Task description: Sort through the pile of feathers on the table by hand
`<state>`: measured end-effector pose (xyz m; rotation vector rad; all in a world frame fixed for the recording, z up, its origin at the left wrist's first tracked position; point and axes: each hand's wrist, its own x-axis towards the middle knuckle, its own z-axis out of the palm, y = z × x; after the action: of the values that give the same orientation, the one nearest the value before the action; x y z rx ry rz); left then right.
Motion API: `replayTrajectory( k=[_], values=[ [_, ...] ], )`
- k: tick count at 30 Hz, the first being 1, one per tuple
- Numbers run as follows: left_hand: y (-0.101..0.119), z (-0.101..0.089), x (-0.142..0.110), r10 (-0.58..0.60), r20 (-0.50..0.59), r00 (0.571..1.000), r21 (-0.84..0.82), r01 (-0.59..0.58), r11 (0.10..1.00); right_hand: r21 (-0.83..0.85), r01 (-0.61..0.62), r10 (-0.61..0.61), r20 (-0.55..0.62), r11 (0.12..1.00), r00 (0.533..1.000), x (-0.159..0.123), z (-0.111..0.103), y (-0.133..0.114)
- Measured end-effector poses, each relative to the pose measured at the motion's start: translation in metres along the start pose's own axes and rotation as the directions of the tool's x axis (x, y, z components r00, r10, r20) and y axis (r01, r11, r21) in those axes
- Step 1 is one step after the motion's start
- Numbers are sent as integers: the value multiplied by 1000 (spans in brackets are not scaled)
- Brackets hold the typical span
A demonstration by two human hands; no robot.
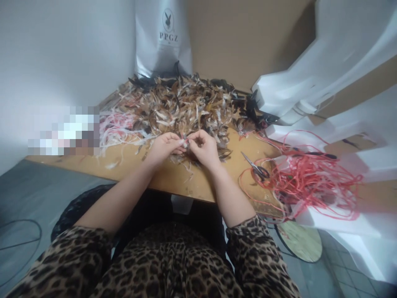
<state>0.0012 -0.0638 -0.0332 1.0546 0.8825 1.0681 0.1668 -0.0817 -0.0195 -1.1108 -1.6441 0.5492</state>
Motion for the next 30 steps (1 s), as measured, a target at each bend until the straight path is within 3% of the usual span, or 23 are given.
replayTrajectory(
  k=[5,8,10,13,17,23,27,30],
  values=[
    [2,4,-2,-59,33,998,-167,63,984,-168,238,-238,22,957,971,-2,0,2],
    [6,7,0,-41,24,999,-157,44,987,-163,256,-258,9,953,966,0,0,1],
    [10,10,4,-15,1,1000,-109,15,994,-94,190,-197,-62,977,978,1,-1,0],
    [16,20,14,55,-38,998,-23,-56,998,116,2,18,-175,993,984,6,-3,-1],
    [18,38,28,164,-28,986,48,-163,985,373,-200,271,-145,906,952,12,-6,6],
    [8,45,34,306,-5,952,124,-303,945,344,-294,356,-133,892,925,17,-10,22],
    [1,38,36,290,19,957,117,-291,950,297,-300,348,-124,907,929,17,-11,22],
    [-1,35,38,216,36,976,61,-218,974,286,-305,353,-136,909,926,16,-12,20]
  ],
)
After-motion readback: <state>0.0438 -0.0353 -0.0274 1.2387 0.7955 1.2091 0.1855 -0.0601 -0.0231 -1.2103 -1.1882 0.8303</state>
